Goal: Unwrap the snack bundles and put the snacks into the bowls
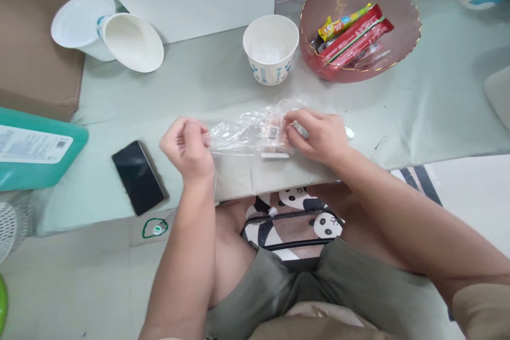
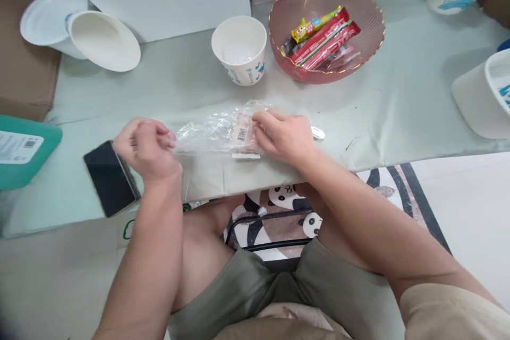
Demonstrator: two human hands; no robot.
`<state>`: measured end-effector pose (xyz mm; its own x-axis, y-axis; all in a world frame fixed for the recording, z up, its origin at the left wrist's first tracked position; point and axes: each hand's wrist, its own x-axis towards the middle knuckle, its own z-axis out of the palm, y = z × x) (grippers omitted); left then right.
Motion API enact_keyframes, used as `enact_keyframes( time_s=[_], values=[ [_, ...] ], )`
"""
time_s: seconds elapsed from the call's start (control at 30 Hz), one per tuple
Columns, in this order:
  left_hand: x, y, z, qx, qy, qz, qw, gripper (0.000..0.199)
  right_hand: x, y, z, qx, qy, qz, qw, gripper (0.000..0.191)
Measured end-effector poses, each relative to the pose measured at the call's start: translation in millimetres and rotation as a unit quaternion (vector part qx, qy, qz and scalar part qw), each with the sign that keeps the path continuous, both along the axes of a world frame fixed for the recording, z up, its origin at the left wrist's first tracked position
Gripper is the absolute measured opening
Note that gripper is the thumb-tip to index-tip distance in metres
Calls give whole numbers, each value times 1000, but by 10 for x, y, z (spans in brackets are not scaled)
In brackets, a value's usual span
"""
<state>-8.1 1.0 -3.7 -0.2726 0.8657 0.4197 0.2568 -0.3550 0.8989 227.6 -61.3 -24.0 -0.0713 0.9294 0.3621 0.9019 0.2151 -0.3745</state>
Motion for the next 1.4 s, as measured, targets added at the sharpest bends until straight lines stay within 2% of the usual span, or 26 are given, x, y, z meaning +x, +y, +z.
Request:
enact_keyframes(
  time_s=[0.13,0.17,0.23,0.3,0.33,0.37,0.43,0.5,0.57,0.63,0.67,0.77,0.83,0.93,1.07,1.2,1.3,1.33,1.37,1.4],
  values=[
    [-127,189,44,-86,-164,124,975,30,89,-6,17,-3,-14,1,1000,29],
    [-164,218,48,-95,-169,139,971,31,113,-14,34,-2,-16,2,1000,29],
    [-223,228,45,-48,-108,126,985,29,145,-39,75,8,-10,21,1000,30],
    [-241,171,36,50,34,35,998,20,148,-77,113,28,2,70,997,33],
    [-233,125,31,86,115,-38,989,11,136,-100,125,37,6,106,994,35],
    [-215,75,27,98,191,-115,970,12,117,-125,131,42,6,142,989,37],
    [-160,-16,16,48,306,-253,917,42,69,-173,127,43,-5,189,981,42],
    [-100,-64,2,-26,368,-310,876,57,29,-210,109,49,-24,196,979,44],
    [-52,-61,-13,-64,380,-296,874,41,15,-229,93,63,-38,188,979,41],
    [-14,-22,-23,-77,350,-257,897,11,30,-235,95,67,-36,196,978,37],
    [2,3,-28,-83,324,-235,913,8,45,-236,104,63,-29,204,977,36],
    [46,65,-50,-128,230,-164,951,23,95,-251,152,34,-4,225,974,35],
    [71,88,-76,-166,174,-130,962,26,122,-271,185,3,5,225,974,35],
    [97,105,-112,-202,140,-117,962,26,158,-294,214,-47,9,218,975,31],
    [101,137,-131,-216,177,-96,955,28,236,-293,215,-92,-13,242,966,31],
    [46,208,-147,-182,230,-35,955,27,327,-270,223,-118,5,261,958,16],
    [4,164,-108,-78,233,17,969,17,358,-260,251,-106,13,273,956,19],
    [3,106,-75,-25,231,8,973,21,359,-263,262,-101,16,271,957,19],
    [12,27,-35,27,233,-26,972,26,357,-270,274,-92,22,269,959,18],
    [29,-71,8,68,244,-90,963,31,353,-283,284,-80,32,267,960,16]
  ],
)
